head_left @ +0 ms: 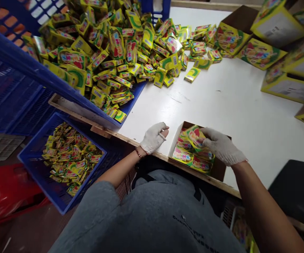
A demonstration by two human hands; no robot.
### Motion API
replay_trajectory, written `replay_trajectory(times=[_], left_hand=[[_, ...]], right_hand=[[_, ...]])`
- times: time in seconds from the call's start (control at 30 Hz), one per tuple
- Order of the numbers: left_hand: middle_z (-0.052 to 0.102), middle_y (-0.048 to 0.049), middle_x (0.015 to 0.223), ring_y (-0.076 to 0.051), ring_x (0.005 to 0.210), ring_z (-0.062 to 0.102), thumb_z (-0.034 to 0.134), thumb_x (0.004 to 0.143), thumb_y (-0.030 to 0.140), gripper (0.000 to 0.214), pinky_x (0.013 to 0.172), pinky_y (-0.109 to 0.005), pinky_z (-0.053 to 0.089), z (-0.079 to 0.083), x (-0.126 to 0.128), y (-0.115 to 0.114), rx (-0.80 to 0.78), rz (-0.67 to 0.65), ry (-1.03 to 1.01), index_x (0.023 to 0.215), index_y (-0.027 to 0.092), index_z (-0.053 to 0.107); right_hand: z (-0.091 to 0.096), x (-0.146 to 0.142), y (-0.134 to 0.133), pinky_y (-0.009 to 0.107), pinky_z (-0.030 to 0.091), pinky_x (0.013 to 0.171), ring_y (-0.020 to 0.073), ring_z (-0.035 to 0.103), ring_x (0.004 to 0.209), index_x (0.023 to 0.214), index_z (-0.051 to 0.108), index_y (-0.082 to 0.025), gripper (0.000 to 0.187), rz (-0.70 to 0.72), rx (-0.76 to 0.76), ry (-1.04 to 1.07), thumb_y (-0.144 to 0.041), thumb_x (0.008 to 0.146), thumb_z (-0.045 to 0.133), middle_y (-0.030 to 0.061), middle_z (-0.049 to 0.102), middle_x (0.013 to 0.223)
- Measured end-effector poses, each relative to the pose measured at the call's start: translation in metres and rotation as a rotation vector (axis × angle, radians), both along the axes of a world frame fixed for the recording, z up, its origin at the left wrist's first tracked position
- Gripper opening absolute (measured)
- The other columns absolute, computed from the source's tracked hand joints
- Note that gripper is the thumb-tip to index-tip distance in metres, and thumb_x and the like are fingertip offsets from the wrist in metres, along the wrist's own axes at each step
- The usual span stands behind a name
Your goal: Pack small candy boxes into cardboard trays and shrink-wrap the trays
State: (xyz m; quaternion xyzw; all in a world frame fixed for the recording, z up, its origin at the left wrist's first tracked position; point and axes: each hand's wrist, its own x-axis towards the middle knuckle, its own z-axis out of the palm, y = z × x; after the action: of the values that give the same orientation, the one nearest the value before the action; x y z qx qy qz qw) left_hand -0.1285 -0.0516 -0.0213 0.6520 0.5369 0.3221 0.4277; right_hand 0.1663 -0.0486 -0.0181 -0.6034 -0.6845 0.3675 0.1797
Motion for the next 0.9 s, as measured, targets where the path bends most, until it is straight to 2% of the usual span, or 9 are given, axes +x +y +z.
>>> replay_trajectory(times=[0.1,0.17,0.23,0.33,0.43,0.53,0.63,0.8,0.9], left_hand=[[0.077,-0.0102,0.124,-0.026,0.112,0.074,0.064,0.101,0.031,0.026,0.104,-0.039,0.062,-0.003,-0.015,-0.002,0.013,-0.146,0.200,0.121,0.020,0.076],[0.073,-0.0135,0.128,-0.029,0.117,0.071,0.070,0.094,0.022,0.030,0.105,-0.041,0.059,0.000,-0.029,0.002,0.028,-0.202,0.474,0.123,0.019,0.075],[0.068,-0.0183,0.133,-0.034,0.123,0.066,0.072,0.089,0.015,0.035,0.107,-0.047,0.055,0.006,-0.050,0.014,0.027,-0.143,0.811,0.123,0.018,0.075],[0.064,-0.0234,0.141,-0.040,0.134,0.059,0.056,0.098,0.011,0.035,0.113,-0.059,0.046,0.012,-0.088,0.042,-0.053,0.039,1.121,0.126,0.017,0.077],[0.065,-0.0264,0.145,-0.043,0.138,0.059,0.043,0.103,0.008,0.046,0.110,-0.068,0.044,0.008,-0.109,0.070,-0.173,0.147,1.168,0.132,0.018,0.077],[0.069,-0.0301,0.138,-0.048,0.130,0.066,0.053,0.101,0.012,0.044,0.099,-0.072,0.050,-0.001,-0.108,0.088,-0.223,0.192,1.149,0.137,0.016,0.076],[0.071,-0.0344,0.131,-0.051,0.125,0.070,0.066,0.097,0.022,0.038,0.097,-0.072,0.052,-0.003,-0.105,0.096,-0.233,0.207,1.126,0.130,0.008,0.079],[0.073,-0.0335,0.119,-0.049,0.119,0.073,0.062,0.098,0.022,0.031,0.099,-0.066,0.052,0.017,-0.113,0.099,-0.223,0.175,1.136,0.116,0.003,0.080],[0.068,-0.0307,0.136,-0.045,0.129,0.067,0.055,0.101,0.020,0.033,0.106,-0.061,0.049,0.032,-0.113,0.104,-0.125,0.148,1.132,0.123,0.011,0.078]], right_hand=[[-0.027,-0.005,0.008,0.040,0.061,0.088,0.0286,0.075,0.101,0.104,0.084,-0.025,0.025,0.136,-0.119,-0.092,-0.033,0.091,0.065,0.0084,0.083,0.107],[-0.045,-0.016,0.006,0.038,0.059,0.087,0.0272,0.072,0.097,0.096,0.086,-0.024,0.023,0.158,-0.050,-0.174,-0.036,0.091,0.066,0.0102,0.079,0.103],[-0.059,-0.026,0.002,0.037,0.055,0.082,0.0253,0.067,0.092,0.095,0.087,-0.022,0.026,0.171,0.048,-0.278,-0.038,0.093,0.066,0.0112,0.074,0.100],[-0.069,-0.032,-0.004,0.036,0.048,0.076,0.0236,0.060,0.085,0.096,0.089,-0.022,0.029,0.203,0.129,-0.400,-0.038,0.097,0.064,0.0106,0.068,0.095],[-0.071,-0.031,-0.005,0.037,0.048,0.078,0.0243,0.061,0.087,0.101,0.089,-0.022,0.033,0.235,0.124,-0.380,-0.036,0.100,0.060,0.0111,0.067,0.096],[-0.073,-0.029,-0.005,0.040,0.051,0.081,0.0259,0.063,0.090,0.104,0.089,-0.021,0.037,0.225,0.130,-0.320,-0.036,0.101,0.056,0.0123,0.069,0.098],[-0.075,-0.029,-0.008,0.041,0.052,0.082,0.0265,0.063,0.089,0.103,0.089,-0.021,0.040,0.235,0.178,-0.317,-0.037,0.103,0.052,0.0129,0.070,0.096],[-0.078,-0.031,-0.012,0.041,0.052,0.083,0.0276,0.065,0.091,0.110,0.088,-0.022,0.043,0.236,0.210,-0.345,-0.037,0.107,0.049,0.0129,0.071,0.098],[-0.079,-0.031,-0.012,0.040,0.051,0.081,0.0282,0.066,0.091,0.110,0.089,-0.022,0.045,0.254,0.206,-0.347,-0.037,0.108,0.047,0.0137,0.072,0.100]])
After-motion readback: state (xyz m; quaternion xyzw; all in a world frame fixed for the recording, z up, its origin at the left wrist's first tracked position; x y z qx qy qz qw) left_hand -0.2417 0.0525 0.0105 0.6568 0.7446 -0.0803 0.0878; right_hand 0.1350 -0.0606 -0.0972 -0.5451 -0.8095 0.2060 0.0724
